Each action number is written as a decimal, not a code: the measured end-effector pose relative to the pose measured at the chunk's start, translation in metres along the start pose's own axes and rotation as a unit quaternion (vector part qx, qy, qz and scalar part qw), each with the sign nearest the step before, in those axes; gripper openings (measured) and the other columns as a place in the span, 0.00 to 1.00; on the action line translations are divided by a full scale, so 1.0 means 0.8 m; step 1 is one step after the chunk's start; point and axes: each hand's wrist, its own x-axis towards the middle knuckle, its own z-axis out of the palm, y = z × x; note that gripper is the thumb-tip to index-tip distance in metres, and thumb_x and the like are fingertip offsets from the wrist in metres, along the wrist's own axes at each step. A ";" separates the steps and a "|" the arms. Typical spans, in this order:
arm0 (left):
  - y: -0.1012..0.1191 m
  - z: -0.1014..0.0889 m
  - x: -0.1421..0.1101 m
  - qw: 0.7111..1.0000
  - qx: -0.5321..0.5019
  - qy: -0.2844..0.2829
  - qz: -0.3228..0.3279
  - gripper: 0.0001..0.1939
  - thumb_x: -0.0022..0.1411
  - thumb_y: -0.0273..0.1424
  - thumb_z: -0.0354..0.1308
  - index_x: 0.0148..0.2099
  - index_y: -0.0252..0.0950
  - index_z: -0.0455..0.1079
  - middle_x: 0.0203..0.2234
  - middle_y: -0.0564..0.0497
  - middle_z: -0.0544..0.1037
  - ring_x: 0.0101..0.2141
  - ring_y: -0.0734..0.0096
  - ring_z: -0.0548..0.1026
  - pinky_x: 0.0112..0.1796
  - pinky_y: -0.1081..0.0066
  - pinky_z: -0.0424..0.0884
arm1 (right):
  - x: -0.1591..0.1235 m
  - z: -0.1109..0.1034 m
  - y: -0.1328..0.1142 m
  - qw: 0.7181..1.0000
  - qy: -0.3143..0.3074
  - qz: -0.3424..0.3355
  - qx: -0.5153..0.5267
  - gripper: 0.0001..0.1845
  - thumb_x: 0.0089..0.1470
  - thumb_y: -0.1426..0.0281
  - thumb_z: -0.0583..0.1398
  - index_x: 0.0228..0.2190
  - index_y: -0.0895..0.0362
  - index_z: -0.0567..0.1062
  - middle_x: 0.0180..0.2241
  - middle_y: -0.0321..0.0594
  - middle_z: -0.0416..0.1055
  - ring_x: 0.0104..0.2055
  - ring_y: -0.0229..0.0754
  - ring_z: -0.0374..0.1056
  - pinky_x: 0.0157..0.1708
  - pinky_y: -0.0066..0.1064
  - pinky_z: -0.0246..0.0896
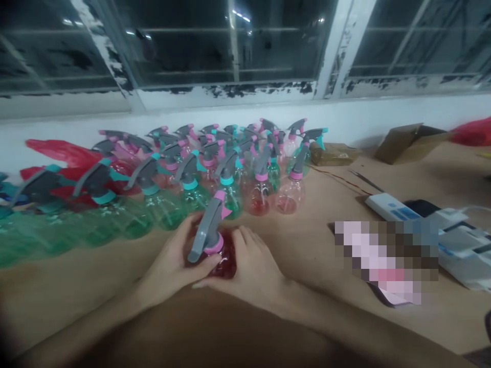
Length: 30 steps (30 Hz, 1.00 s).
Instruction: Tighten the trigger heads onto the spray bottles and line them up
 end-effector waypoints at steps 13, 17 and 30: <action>0.006 -0.029 -0.005 0.995 -0.089 -0.029 0.027 0.27 0.53 0.25 0.57 0.55 0.43 0.61 0.44 0.50 0.73 0.40 0.62 0.74 0.48 0.58 0.68 | 0.002 0.054 -0.037 0.997 -0.022 -0.043 -0.053 0.38 0.30 0.39 0.60 0.35 0.55 0.71 0.36 0.46 0.67 0.38 0.52 0.62 0.35 0.46 0.60; -0.002 -0.028 -0.007 0.994 -0.100 0.001 0.051 0.24 0.52 0.22 0.51 0.52 0.42 0.64 0.41 0.50 0.74 0.41 0.62 0.74 0.46 0.59 0.70 | -0.003 0.060 -0.029 0.998 -0.037 -0.055 -0.019 0.39 0.35 0.43 0.61 0.42 0.57 0.68 0.41 0.49 0.67 0.42 0.53 0.63 0.41 0.49 0.59; 0.005 -0.031 -0.007 0.996 -0.045 0.026 0.076 0.22 0.46 0.20 0.50 0.45 0.40 0.68 0.30 0.53 0.74 0.30 0.68 0.74 0.37 0.67 0.71 | -0.024 0.024 0.087 0.975 -0.147 -0.117 -0.118 0.40 0.52 0.51 0.55 0.59 0.56 0.51 0.61 0.50 0.50 0.63 0.52 0.45 0.58 0.50 0.47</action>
